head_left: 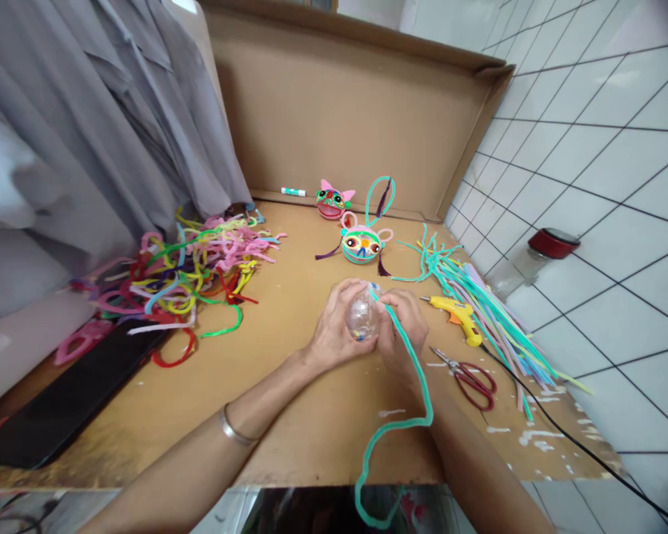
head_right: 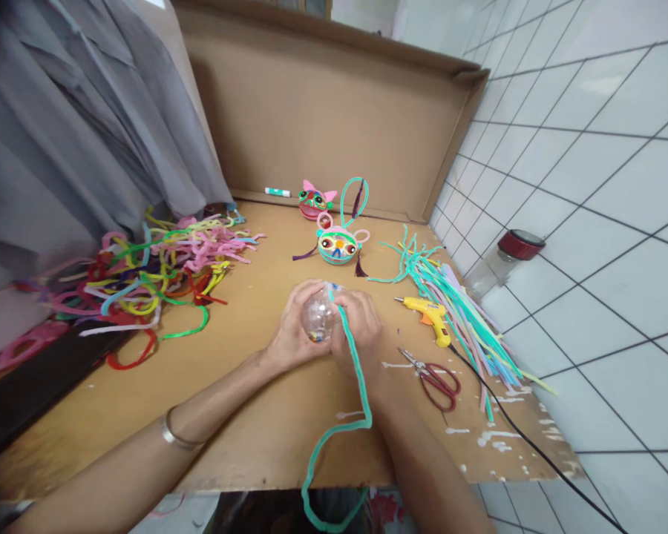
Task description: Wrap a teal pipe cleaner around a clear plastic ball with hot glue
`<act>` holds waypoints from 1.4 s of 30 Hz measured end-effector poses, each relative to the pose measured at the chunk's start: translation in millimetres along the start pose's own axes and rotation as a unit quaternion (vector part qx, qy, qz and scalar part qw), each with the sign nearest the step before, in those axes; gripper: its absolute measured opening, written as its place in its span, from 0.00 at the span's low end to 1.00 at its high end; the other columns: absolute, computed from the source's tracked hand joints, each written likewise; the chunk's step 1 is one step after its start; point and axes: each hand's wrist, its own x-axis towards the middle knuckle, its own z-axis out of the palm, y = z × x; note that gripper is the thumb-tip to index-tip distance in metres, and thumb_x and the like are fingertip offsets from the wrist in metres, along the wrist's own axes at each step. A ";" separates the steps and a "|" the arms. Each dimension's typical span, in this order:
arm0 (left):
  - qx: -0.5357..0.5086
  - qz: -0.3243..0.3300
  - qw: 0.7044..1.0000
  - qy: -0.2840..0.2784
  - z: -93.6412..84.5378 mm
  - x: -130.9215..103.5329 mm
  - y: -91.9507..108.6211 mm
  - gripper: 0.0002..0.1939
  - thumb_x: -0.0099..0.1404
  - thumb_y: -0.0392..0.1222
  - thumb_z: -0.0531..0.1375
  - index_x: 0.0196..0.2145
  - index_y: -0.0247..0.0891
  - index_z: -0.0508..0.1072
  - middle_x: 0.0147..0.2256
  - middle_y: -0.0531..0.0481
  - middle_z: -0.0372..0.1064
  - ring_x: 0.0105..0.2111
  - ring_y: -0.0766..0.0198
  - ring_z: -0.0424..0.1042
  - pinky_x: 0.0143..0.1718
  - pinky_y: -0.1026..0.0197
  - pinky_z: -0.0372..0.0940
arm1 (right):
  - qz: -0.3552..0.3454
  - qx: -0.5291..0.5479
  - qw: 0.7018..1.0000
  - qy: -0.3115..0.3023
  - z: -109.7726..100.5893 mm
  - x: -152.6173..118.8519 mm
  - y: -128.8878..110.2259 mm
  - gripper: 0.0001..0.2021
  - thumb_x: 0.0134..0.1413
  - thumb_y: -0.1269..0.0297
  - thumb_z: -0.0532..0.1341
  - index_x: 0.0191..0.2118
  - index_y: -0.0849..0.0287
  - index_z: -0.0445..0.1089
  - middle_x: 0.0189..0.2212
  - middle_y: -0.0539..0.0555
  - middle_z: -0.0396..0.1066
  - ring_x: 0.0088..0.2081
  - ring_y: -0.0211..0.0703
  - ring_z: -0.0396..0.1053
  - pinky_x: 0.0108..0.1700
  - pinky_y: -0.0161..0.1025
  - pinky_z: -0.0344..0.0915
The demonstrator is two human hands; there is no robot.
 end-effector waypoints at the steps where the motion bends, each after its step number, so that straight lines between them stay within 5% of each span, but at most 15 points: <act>1: 0.000 0.000 1.000 0.000 0.0 -0.3 -0.1 0.45 0.53 0.46 0.68 0.64 0.44 0.55 0.58 0.39 0.63 0.58 0.47 0.67 0.59 0.41 0.67 | 0.000 -0.002 1.000 -0.002 -0.1 0.0 0.1 0.06 0.66 0.66 0.55 0.39 0.54 0.69 0.32 0.53 0.74 0.35 0.43 0.73 0.39 0.40 0.70; 23: -0.079 0.003 0.997 -0.010 1.1 -0.9 2.3 0.43 0.52 0.38 0.70 0.64 0.50 0.61 0.59 0.42 0.60 0.60 0.48 0.65 0.60 0.42 0.68 | 0.013 0.001 0.999 -0.036 -1.5 0.0 0.7 0.06 0.67 0.68 0.55 0.39 0.56 0.69 0.34 0.55 0.73 0.37 0.44 0.71 0.42 0.40 0.68; 42: -0.027 0.003 1.000 0.006 -0.5 0.6 6.6 0.41 0.53 0.42 0.69 0.62 0.44 0.60 0.57 0.39 0.61 0.58 0.48 0.67 0.58 0.45 0.68 | 0.015 -0.007 1.000 -0.016 1.5 -1.8 0.8 0.06 0.67 0.68 0.55 0.39 0.55 0.69 0.34 0.53 0.73 0.36 0.43 0.71 0.40 0.39 0.68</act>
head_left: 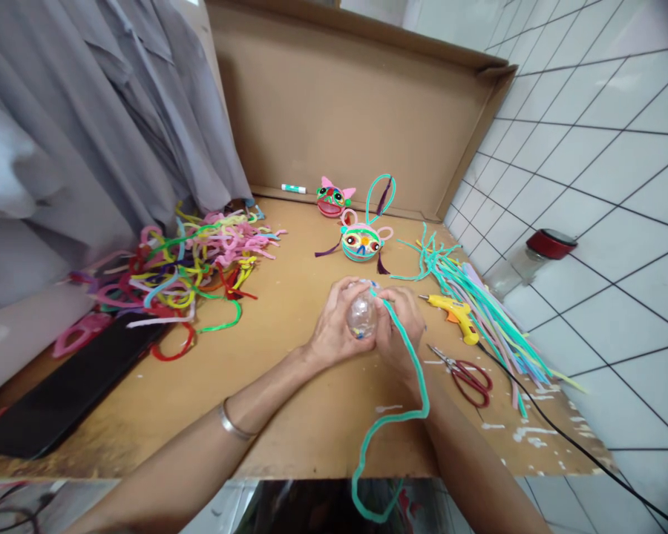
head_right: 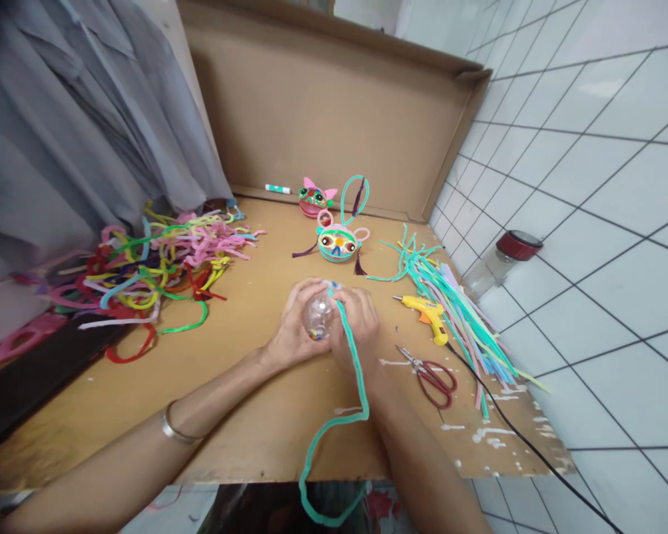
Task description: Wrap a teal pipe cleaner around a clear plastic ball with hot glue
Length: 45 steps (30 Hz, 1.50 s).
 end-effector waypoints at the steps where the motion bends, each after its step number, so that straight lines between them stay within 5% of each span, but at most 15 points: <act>1: -0.001 0.000 1.000 0.000 0.0 -0.1 0.0 0.41 0.53 0.42 0.69 0.62 0.44 0.60 0.57 0.38 0.61 0.58 0.48 0.67 0.58 0.45 0.68 | -0.002 0.000 1.000 0.001 0.1 0.2 0.0 0.06 0.67 0.68 0.55 0.39 0.55 0.69 0.34 0.53 0.73 0.36 0.42 0.71 0.40 0.39 0.68; 17: -0.008 -0.015 1.000 -0.014 -2.3 2.2 3.5 0.37 0.52 0.41 0.69 0.58 0.43 0.63 0.55 0.40 0.62 0.58 0.49 0.68 0.59 0.46 0.68 | -0.003 0.006 1.000 -0.009 -0.7 0.1 -1.8 0.07 0.67 0.67 0.54 0.39 0.55 0.68 0.33 0.54 0.73 0.36 0.43 0.70 0.41 0.40 0.67; 24: 0.012 -0.021 1.000 -0.017 -1.2 0.1 0.9 0.43 0.50 0.43 0.70 0.62 0.43 0.59 0.56 0.39 0.63 0.57 0.48 0.68 0.58 0.43 0.68 | -0.008 -0.002 1.000 -0.002 0.0 0.6 -2.6 0.07 0.67 0.67 0.54 0.39 0.56 0.68 0.33 0.54 0.73 0.36 0.43 0.70 0.41 0.40 0.67; 31: -0.032 -0.024 0.999 -0.021 -0.9 -0.7 -1.7 0.36 0.52 0.43 0.69 0.58 0.47 0.65 0.55 0.41 0.62 0.58 0.48 0.68 0.58 0.43 0.69 | 0.005 -0.011 1.000 -0.007 0.5 1.2 -2.3 0.09 0.68 0.65 0.53 0.37 0.54 0.68 0.32 0.53 0.73 0.35 0.44 0.70 0.40 0.41 0.67; 41: -0.029 -0.017 0.999 -0.011 0.9 -1.2 -2.4 0.44 0.51 0.41 0.69 0.64 0.50 0.58 0.56 0.40 0.61 0.58 0.48 0.67 0.57 0.41 0.70 | 0.034 -0.010 0.999 -0.033 -1.0 -3.0 -2.6 0.07 0.67 0.67 0.54 0.38 0.55 0.69 0.34 0.54 0.74 0.39 0.44 0.71 0.42 0.41 0.68; 45: -0.043 -0.022 0.999 -0.020 0.5 -1.4 -2.1 0.38 0.52 0.40 0.69 0.60 0.49 0.64 0.56 0.41 0.61 0.58 0.48 0.68 0.58 0.42 0.71 | 0.012 -0.010 1.000 -0.025 -0.2 -2.3 -1.0 0.07 0.67 0.69 0.54 0.38 0.56 0.68 0.33 0.54 0.73 0.37 0.43 0.70 0.41 0.40 0.68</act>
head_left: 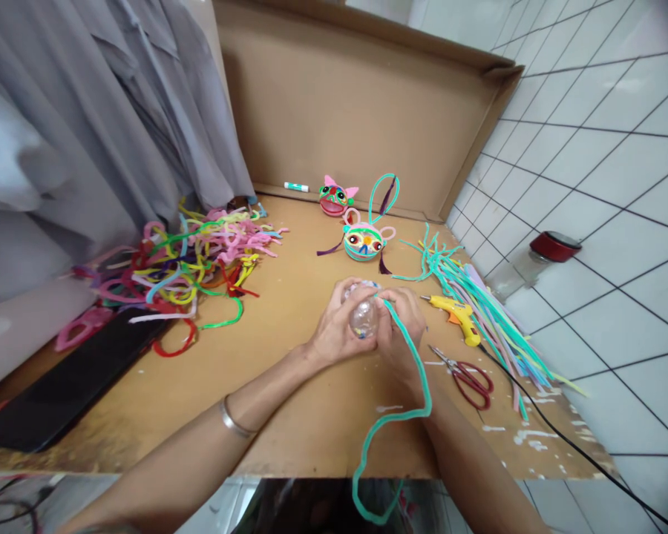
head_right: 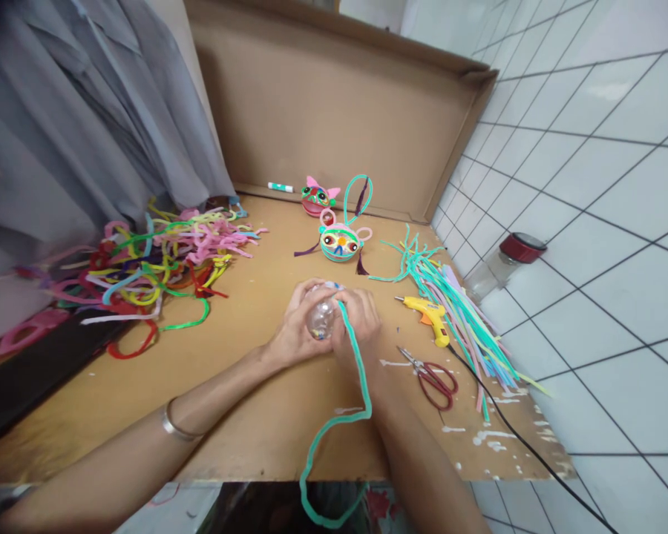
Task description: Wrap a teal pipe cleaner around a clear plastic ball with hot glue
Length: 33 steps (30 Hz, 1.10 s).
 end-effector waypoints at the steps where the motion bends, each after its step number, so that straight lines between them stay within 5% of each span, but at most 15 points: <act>1: -0.002 -0.001 1.000 -0.002 0.0 0.0 0.0 0.37 0.52 0.40 0.69 0.59 0.48 0.65 0.55 0.41 0.61 0.58 0.47 0.67 0.58 0.42 0.70 | -0.004 0.001 1.000 0.003 0.2 0.3 0.5 0.06 0.67 0.68 0.55 0.38 0.56 0.68 0.33 0.54 0.73 0.36 0.43 0.70 0.41 0.40 0.67; 16: 0.002 -0.045 0.999 0.025 -2.0 6.2 -7.9 0.34 0.50 0.38 0.68 0.56 0.46 0.67 0.52 0.43 0.66 0.55 0.50 0.69 0.57 0.43 0.70 | 0.010 0.055 0.998 0.023 5.0 3.7 -0.3 0.06 0.63 0.65 0.58 0.41 0.55 0.73 0.37 0.56 0.76 0.40 0.47 0.75 0.45 0.46 0.74; 24: 0.013 -0.062 0.998 0.013 -2.2 4.6 -12.5 0.37 0.47 0.37 0.69 0.56 0.44 0.67 0.52 0.43 0.64 0.55 0.51 0.69 0.58 0.44 0.69 | 0.072 0.086 0.994 0.002 -0.1 5.0 -6.9 0.08 0.65 0.66 0.58 0.35 0.56 0.73 0.32 0.53 0.73 0.36 0.42 0.73 0.40 0.41 0.71; 33: -0.002 -0.073 0.997 0.025 -3.1 4.6 -17.0 0.37 0.47 0.38 0.70 0.55 0.47 0.68 0.52 0.43 0.64 0.54 0.50 0.70 0.57 0.43 0.71 | 0.075 0.096 0.992 -0.044 -4.3 4.6 -7.5 0.12 0.67 0.62 0.55 0.39 0.57 0.76 0.36 0.56 0.74 0.39 0.43 0.74 0.42 0.42 0.72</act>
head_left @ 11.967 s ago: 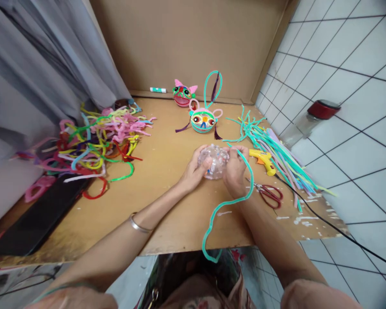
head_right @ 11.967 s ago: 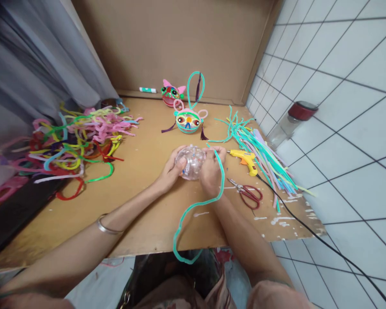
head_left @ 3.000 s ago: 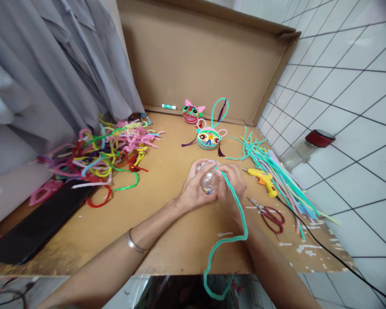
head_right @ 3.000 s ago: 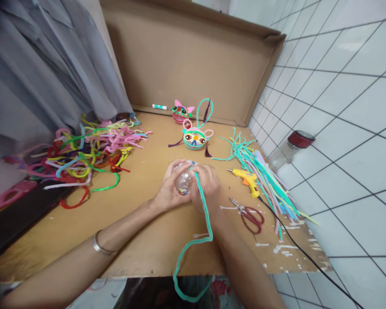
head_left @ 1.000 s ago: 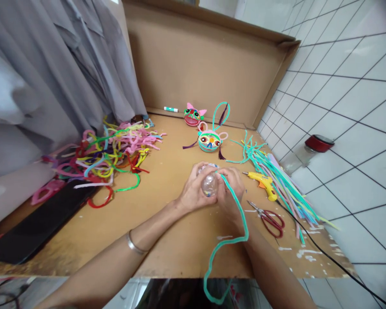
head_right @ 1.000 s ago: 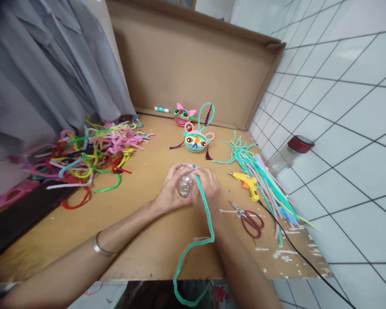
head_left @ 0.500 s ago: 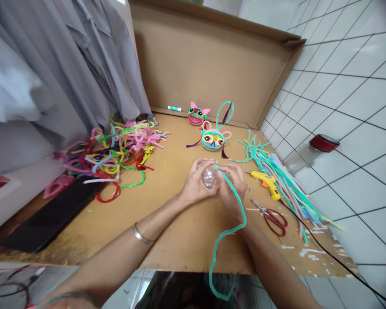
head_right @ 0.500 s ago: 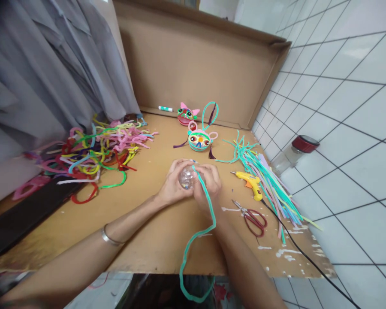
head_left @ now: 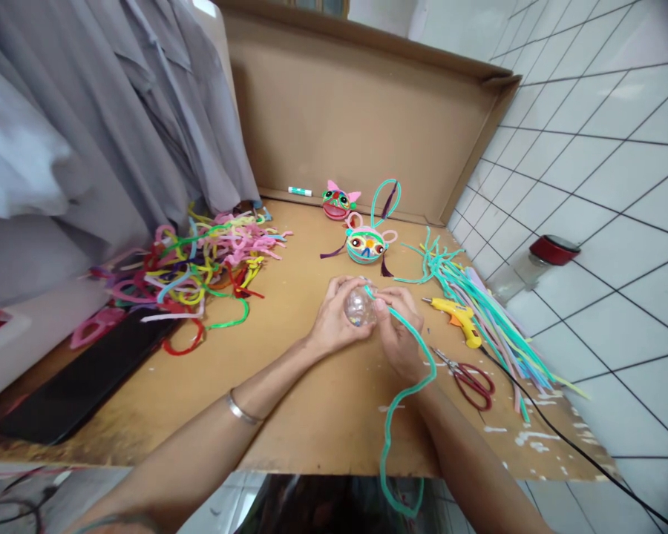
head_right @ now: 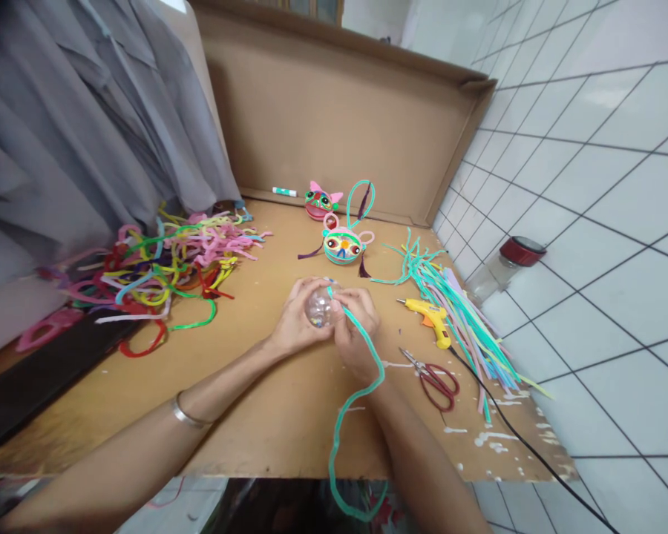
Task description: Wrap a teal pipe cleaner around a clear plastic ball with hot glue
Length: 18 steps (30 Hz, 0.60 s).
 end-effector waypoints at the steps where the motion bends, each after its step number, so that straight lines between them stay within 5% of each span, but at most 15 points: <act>1: -0.002 -0.001 1.000 0.004 0.2 0.1 -1.0 0.37 0.47 0.38 0.70 0.55 0.47 0.68 0.51 0.43 0.65 0.53 0.50 0.71 0.57 0.42 0.71 | -0.001 0.001 1.000 -0.009 -1.0 -0.1 -0.5 0.13 0.68 0.62 0.54 0.40 0.58 0.76 0.37 0.56 0.73 0.40 0.44 0.74 0.42 0.42 0.72; 11: -0.016 -0.060 0.997 0.034 0.3 3.0 -6.5 0.36 0.47 0.42 0.70 0.54 0.41 0.68 0.50 0.43 0.68 0.51 0.51 0.74 0.57 0.45 0.70 | -0.027 0.010 0.999 -0.019 6.1 -1.0 6.2 0.17 0.62 0.57 0.60 0.54 0.57 0.69 0.47 0.60 0.71 0.51 0.50 0.71 0.53 0.50 0.71; 18: -0.067 -0.122 0.989 0.048 0.4 7.1 -6.7 0.37 0.43 0.42 0.71 0.53 0.39 0.68 0.51 0.42 0.68 0.52 0.51 0.73 0.59 0.45 0.68 | 0.031 0.039 0.999 -0.021 11.3 -4.3 15.2 0.23 0.58 0.53 0.63 0.56 0.56 0.65 0.51 0.61 0.68 0.55 0.52 0.69 0.57 0.52 0.68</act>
